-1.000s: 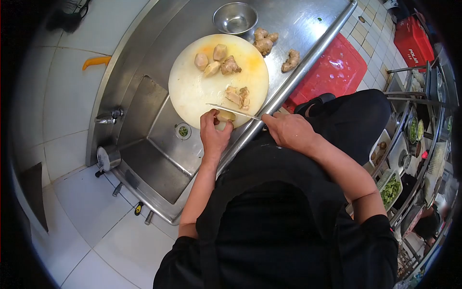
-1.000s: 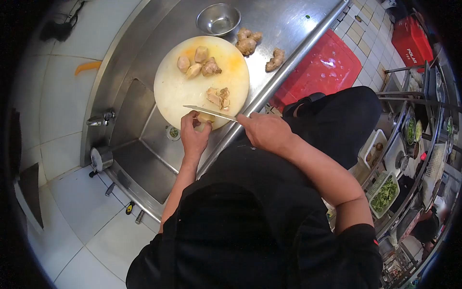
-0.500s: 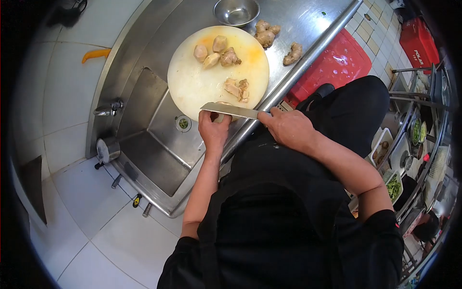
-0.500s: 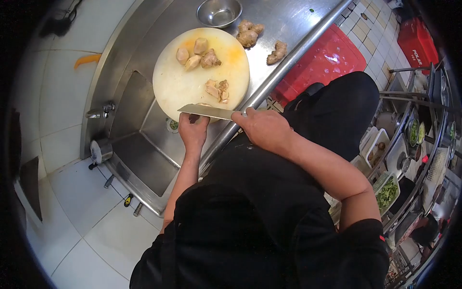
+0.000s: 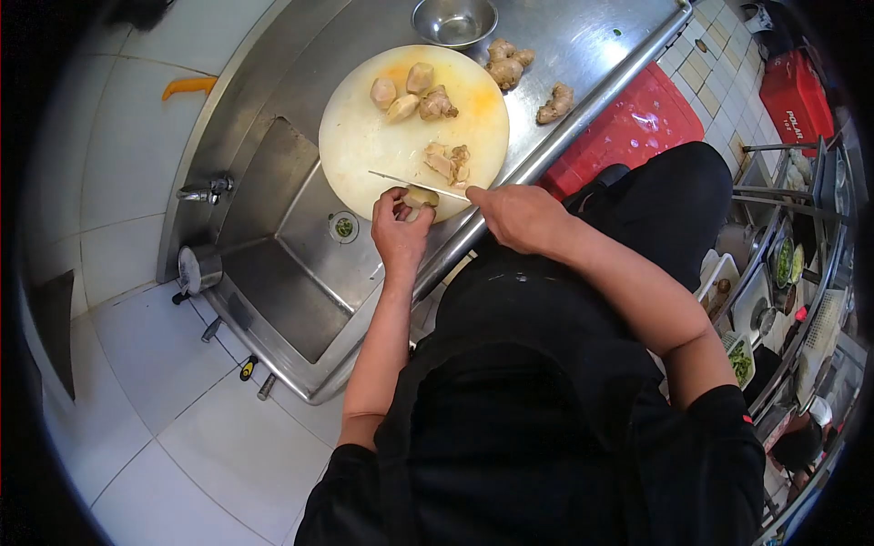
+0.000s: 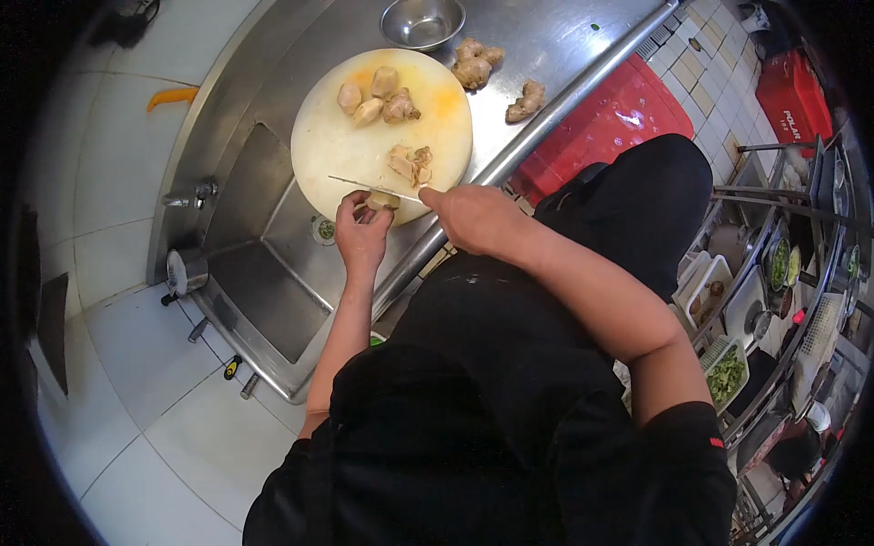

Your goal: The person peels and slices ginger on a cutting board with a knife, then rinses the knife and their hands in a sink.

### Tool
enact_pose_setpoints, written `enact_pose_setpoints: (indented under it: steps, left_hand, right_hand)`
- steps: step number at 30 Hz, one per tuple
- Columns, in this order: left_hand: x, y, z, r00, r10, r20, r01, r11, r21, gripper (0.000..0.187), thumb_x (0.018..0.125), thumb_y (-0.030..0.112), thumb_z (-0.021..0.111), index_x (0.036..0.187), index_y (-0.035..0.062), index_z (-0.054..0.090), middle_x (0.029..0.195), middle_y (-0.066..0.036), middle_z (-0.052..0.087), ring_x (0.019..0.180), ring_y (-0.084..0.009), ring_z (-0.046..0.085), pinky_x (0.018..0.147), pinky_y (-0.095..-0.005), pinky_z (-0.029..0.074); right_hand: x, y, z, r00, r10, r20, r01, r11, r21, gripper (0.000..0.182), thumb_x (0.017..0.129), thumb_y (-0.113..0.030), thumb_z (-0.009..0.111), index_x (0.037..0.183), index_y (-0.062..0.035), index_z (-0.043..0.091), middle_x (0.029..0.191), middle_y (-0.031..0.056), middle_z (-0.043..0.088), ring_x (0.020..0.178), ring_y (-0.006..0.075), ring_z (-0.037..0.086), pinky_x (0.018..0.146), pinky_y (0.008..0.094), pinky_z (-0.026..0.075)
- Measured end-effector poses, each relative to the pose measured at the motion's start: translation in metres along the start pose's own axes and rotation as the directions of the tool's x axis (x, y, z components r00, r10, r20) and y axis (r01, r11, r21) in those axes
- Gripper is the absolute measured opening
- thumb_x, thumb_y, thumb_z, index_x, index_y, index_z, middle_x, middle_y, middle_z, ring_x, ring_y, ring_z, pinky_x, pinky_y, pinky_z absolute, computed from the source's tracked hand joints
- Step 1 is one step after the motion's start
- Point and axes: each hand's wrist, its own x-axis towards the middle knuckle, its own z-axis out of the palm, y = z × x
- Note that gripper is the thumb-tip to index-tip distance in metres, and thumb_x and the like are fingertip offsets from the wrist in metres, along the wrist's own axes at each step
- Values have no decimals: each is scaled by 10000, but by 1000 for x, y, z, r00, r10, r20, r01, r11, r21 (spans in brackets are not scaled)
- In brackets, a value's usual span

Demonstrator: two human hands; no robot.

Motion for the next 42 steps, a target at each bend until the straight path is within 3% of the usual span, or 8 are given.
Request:
enact_pose_setpoints:
  steps: [8, 10, 14, 16, 23, 28, 36, 42]
  left_hand:
    - [0, 4, -4, 999, -14, 43, 12, 999, 30, 406, 793, 91, 767, 1157, -17, 622, 1163, -118, 640, 1038, -205, 657, 941, -323, 572]
    - [-2, -6, -2, 998, 3, 58, 0, 998, -56, 425, 792, 43, 757, 1184, -11, 605, 1167, -109, 635, 1072, -206, 651, 967, -339, 563]
    - [-6, -27, -8, 994, 27, 110, -5, 980, -198, 462, 787, -11, 744, 1219, -7, 580, 1185, -105, 618, 1119, -213, 638, 995, -354, 552]
    - [-6, -30, -10, 988, 100, 115, -68, 964, -256, 484, 793, -40, 730, 1246, -13, 562, 1207, -108, 602, 1157, -224, 627, 1014, -358, 544]
    - [-5, -27, -12, 987, 125, 99, -103, 973, -207, 429, 773, -8, 743, 1182, -38, 614, 1208, -125, 591, 1106, -215, 652, 1002, -341, 560]
    - [-6, -26, -13, 988, 132, 74, -119, 980, -159, 432, 767, 18, 754, 1176, -49, 632, 1114, -139, 644, 1035, -240, 691, 938, -349, 580]
    - [-4, -28, -11, 992, 106, 74, -90, 977, -194, 440, 773, 26, 756, 1191, -43, 638, 1150, -131, 650, 1060, -222, 685, 957, -345, 572]
    - [-3, -42, -7, 992, 96, 85, -67, 954, -294, 445, 771, -16, 747, 1200, -29, 629, 1195, -108, 619, 1109, -195, 654, 1008, -339, 551]
  right_hand:
    - [29, 9, 10, 995, 48, 90, -59, 990, 124, 296, 982, -171, 535, 1246, -36, 539, 933, 278, 693, 911, 471, 678, 807, 562, 525]
    - [38, 23, 21, 991, -6, 136, -36, 951, 307, 310, 982, -191, 551, 1243, -25, 534, 967, 288, 688, 942, 488, 664, 844, 554, 514]
    - [35, 34, 30, 996, -78, 44, 56, 923, 380, 313, 980, -205, 564, 1224, -13, 530, 985, 301, 679, 968, 495, 652, 866, 556, 501]
    - [20, 22, 18, 992, 55, 113, -82, 966, 246, 301, 970, -187, 526, 1233, -42, 538, 1036, 287, 675, 976, 457, 670, 846, 544, 527]
    - [-34, 1, 7, 997, -25, -78, 19, 996, -85, 254, 959, -133, 514, 1206, -107, 564, 916, 197, 670, 786, 403, 711, 683, 535, 558]
    - [-41, -5, 3, 997, -41, -72, 30, 990, -139, 266, 958, -159, 553, 1221, -122, 563, 897, 171, 656, 731, 375, 711, 632, 486, 566]
    - [-32, -12, 0, 997, -27, -72, 12, 979, -205, 236, 967, -176, 569, 1198, -128, 566, 888, 155, 663, 709, 341, 713, 616, 469, 569]
    - [-8, -6, 4, 998, -52, -48, 46, 993, -109, 295, 915, -115, 568, 1209, -94, 570, 895, 202, 679, 837, 376, 732, 727, 497, 578]
